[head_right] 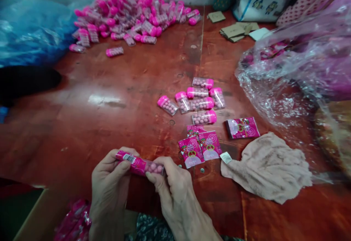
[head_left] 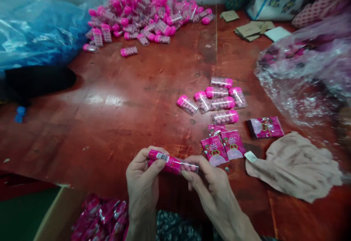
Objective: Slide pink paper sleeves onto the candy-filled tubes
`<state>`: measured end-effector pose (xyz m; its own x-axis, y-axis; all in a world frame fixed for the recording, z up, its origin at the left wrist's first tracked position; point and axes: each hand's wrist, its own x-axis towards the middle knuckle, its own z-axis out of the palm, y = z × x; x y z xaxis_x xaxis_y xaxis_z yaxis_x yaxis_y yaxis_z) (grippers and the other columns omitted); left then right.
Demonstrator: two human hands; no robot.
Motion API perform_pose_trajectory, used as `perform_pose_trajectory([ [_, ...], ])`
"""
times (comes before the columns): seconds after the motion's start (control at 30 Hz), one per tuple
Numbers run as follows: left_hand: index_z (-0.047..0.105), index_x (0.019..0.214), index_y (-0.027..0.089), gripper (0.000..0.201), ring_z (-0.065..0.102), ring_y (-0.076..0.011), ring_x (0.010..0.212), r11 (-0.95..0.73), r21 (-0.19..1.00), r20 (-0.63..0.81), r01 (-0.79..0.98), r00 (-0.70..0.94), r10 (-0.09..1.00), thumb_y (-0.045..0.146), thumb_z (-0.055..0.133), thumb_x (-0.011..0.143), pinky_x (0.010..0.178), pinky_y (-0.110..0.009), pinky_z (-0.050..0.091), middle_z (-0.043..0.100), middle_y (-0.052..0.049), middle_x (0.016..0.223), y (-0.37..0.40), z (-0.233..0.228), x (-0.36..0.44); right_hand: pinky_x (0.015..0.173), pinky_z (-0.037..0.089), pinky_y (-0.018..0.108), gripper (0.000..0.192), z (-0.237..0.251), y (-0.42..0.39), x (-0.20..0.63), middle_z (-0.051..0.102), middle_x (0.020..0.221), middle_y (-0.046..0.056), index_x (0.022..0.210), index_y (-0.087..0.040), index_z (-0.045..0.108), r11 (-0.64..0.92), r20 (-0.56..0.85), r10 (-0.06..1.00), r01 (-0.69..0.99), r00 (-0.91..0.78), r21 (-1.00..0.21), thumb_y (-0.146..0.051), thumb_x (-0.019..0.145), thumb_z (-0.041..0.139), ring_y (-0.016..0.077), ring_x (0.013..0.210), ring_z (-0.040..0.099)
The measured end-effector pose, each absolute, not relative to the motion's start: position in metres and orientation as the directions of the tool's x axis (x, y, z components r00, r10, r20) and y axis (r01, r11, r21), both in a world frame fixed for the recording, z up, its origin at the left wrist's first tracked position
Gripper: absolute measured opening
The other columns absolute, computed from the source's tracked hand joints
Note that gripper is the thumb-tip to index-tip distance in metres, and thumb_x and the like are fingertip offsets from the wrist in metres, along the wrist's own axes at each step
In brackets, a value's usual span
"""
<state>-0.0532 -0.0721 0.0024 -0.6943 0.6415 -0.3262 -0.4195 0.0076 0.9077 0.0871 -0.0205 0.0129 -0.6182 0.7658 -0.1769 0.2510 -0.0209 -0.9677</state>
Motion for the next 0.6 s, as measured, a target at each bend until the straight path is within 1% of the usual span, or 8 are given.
perform_pose_trajectory([
  [0.13,0.068,0.068,0.014,0.016,0.059,-0.0131,0.060,0.039,0.921,-0.307,-0.388,-0.660,0.685,0.014,0.077,0.054,0.057,-0.021,0.048,0.066,-0.003,0.066,-0.075,0.015,-0.048,0.050,0.037,0.019,0.010,0.020,-0.028,0.092,0.052,0.058,-0.004,0.091,-0.018,0.055,0.057,-0.083,0.800,0.213,-0.594,-0.975,-0.020,0.089,0.045,0.0089,0.047,0.048],
  [0.27,0.065,0.066,0.016,0.016,0.060,-0.0127,0.058,0.009,0.946,-0.246,-0.325,-0.697,0.674,0.014,0.077,0.055,0.056,-0.021,0.049,0.066,-0.001,0.063,-0.073,0.023,-0.036,0.046,0.036,0.019,0.011,0.026,-0.038,0.093,0.050,0.051,-0.005,0.087,-0.017,0.055,0.034,-0.063,0.850,0.174,-0.523,-0.984,-0.021,0.088,0.045,0.0085,0.042,0.048],
  [0.33,0.064,0.065,0.016,0.019,0.060,-0.0120,0.055,-0.057,0.937,-0.236,-0.346,-0.742,0.628,0.015,0.079,0.053,0.055,-0.020,0.050,0.066,0.000,0.060,-0.072,0.022,-0.030,0.042,0.035,0.018,0.012,0.027,-0.041,0.092,0.049,0.048,-0.006,0.084,-0.017,0.055,-0.063,-0.127,0.853,0.142,-0.506,-0.988,-0.025,0.088,0.047,0.0080,0.039,0.047],
  [0.4,0.065,0.066,0.017,0.023,0.059,-0.0125,0.052,-0.137,0.887,-0.273,-0.440,-0.741,0.613,0.024,0.081,0.051,0.051,-0.021,0.050,0.066,0.000,0.058,-0.071,0.020,-0.024,0.038,0.033,0.016,0.015,0.026,-0.043,0.090,0.048,0.045,-0.007,0.084,-0.017,0.055,-0.227,-0.223,0.828,0.055,-0.514,-0.972,-0.029,0.088,0.048,0.0069,0.037,0.046],
  [0.47,0.066,0.069,0.018,0.028,0.059,-0.0139,0.049,-0.165,0.810,-0.326,-0.563,-0.665,0.672,0.036,0.080,0.052,0.046,-0.023,0.050,0.067,-0.001,0.059,-0.072,0.017,-0.018,0.036,0.033,0.014,0.019,0.024,-0.043,0.088,0.052,0.051,-0.005,0.085,-0.017,0.055,-0.365,-0.278,0.808,-0.070,-0.520,-0.929,-0.034,0.088,0.049,0.0055,0.037,0.046],
  [0.5,0.067,0.072,0.018,0.031,0.059,-0.0147,0.050,-0.161,0.777,-0.338,-0.609,-0.618,0.710,0.040,0.078,0.054,0.045,-0.024,0.050,0.068,-0.002,0.061,-0.074,0.017,-0.016,0.036,0.034,0.014,0.020,0.022,-0.043,0.087,0.055,0.056,-0.004,0.086,-0.017,0.055,-0.399,-0.283,0.808,-0.125,-0.517,-0.909,-0.036,0.088,0.050,0.0049,0.037,0.047],
  [0.53,0.067,0.075,0.018,0.032,0.060,-0.0159,0.052,-0.142,0.755,-0.345,-0.640,-0.572,0.744,0.042,0.077,0.055,0.045,-0.025,0.050,0.069,-0.004,0.065,-0.075,0.017,-0.014,0.036,0.035,0.014,0.021,0.020,-0.043,0.086,0.057,0.061,-0.003,0.087,-0.017,0.055,-0.413,-0.282,0.813,-0.162,-0.510,-0.896,-0.038,0.087,0.050,0.0044,0.038,0.048],
  [0.6,0.069,0.083,0.017,0.034,0.062,-0.0178,0.058,-0.099,0.747,-0.354,-0.657,-0.520,0.778,0.038,0.078,0.057,0.045,-0.025,0.051,0.071,-0.007,0.076,-0.077,0.017,-0.010,0.036,0.036,0.014,0.023,0.016,-0.043,0.086,0.059,0.065,-0.002,0.089,-0.016,0.055,-0.413,-0.279,0.820,-0.179,-0.500,-0.893,-0.039,0.087,0.051,0.0041,0.038,0.049],
])
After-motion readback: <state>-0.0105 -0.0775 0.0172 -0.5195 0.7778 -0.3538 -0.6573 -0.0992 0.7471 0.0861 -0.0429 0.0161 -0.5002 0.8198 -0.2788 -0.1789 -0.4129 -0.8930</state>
